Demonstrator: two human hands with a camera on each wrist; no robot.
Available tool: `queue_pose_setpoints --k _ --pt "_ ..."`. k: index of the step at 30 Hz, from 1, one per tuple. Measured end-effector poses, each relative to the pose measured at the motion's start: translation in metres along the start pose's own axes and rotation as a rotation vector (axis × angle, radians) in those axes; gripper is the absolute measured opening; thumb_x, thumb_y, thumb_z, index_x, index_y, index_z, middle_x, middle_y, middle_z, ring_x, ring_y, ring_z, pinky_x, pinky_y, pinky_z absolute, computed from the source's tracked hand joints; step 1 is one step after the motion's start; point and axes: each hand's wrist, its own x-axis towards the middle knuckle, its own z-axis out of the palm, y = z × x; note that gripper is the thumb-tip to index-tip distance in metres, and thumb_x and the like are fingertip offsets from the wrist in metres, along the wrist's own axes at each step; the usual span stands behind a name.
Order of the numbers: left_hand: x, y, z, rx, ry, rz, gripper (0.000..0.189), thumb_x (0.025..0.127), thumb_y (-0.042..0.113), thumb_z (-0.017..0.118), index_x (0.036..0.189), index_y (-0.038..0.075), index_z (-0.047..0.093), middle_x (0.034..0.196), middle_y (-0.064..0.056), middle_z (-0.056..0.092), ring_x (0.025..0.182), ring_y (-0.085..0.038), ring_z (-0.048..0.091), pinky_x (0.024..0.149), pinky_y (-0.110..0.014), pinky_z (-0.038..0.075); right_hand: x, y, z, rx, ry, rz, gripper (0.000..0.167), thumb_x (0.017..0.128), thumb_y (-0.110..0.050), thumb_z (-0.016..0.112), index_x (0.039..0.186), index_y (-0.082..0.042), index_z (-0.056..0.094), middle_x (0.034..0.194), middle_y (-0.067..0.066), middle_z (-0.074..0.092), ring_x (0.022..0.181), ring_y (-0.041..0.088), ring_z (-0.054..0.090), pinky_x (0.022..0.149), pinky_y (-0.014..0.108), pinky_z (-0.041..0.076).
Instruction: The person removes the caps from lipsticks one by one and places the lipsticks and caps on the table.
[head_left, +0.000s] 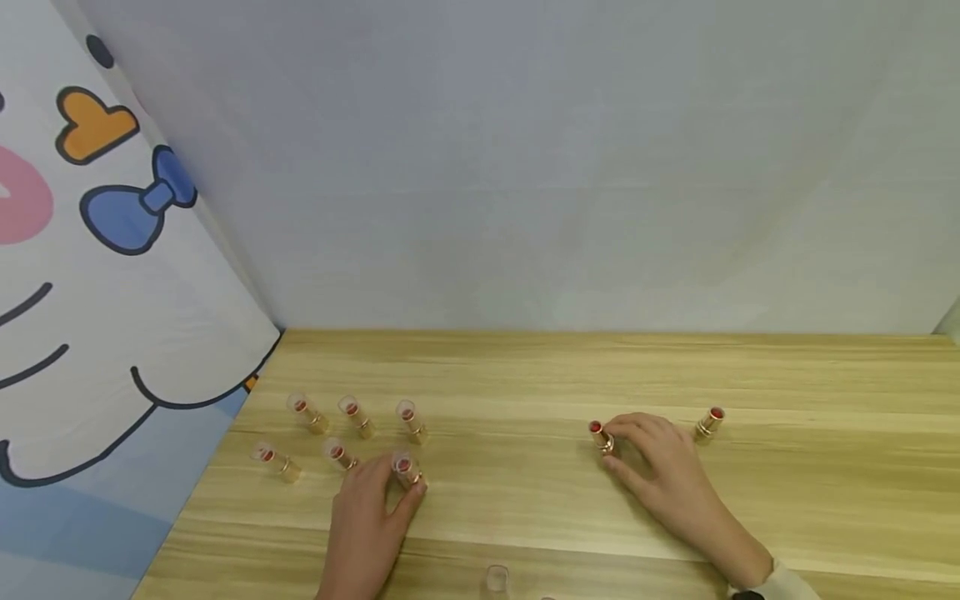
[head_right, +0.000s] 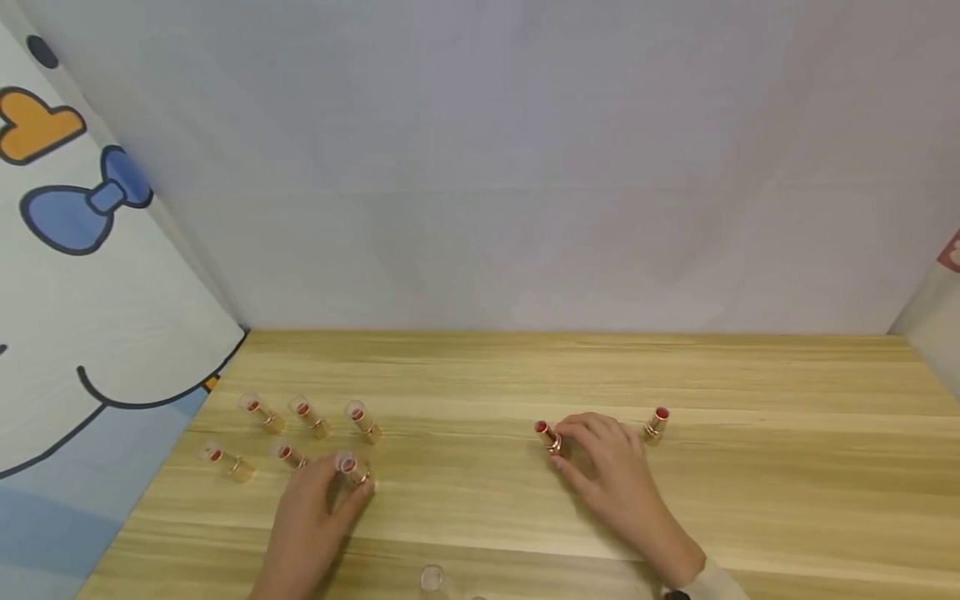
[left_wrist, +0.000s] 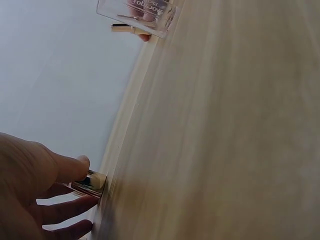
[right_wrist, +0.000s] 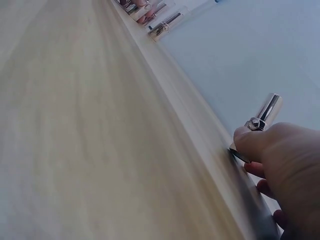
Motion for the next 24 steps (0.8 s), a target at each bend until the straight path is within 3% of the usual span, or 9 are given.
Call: queue_pose_setpoints --k 8,16,24 --pt "-0.0003 -0.0027 0.0029 -0.012 0.01 0.008 0.025 0.093 0.024 0.08 0.113 0.012 0.072 0.127 -0.012 0.072 0.129 -0.037 0.058 0.105 -0.065 0.042 -0.0005 -0.0025 0.0013 -0.066 -0.012 0.004 0.026 0.081 -0.016 0.087 0.1 -0.021 0.071 0.122 0.002 0.071 0.119 0.032 0.061 0.096 0.043 0.032" --pt "-0.0009 -0.0044 0.0039 -0.019 0.018 0.003 0.025 0.093 0.026 0.08 0.113 0.014 0.073 0.128 -0.011 0.071 0.129 -0.038 0.057 0.103 -0.068 0.041 -0.0004 -0.0022 0.0019 -0.066 -0.014 0.0 0.026 0.081 -0.016 0.087 0.099 -0.022 0.07 0.123 0.002 0.071 0.12 0.032 0.061 0.097 0.043 0.031" --pt "-0.0006 -0.0064 0.0055 -0.02 0.014 -0.007 0.029 0.093 0.028 0.08 0.117 0.013 0.072 0.13 -0.011 0.071 0.131 -0.038 0.056 0.104 -0.068 0.04 -0.0014 -0.0017 0.0021 -0.055 -0.014 -0.004 0.027 0.082 -0.016 0.086 0.102 -0.023 0.07 0.125 -0.001 0.068 0.129 0.033 0.057 0.107 0.056 0.027"
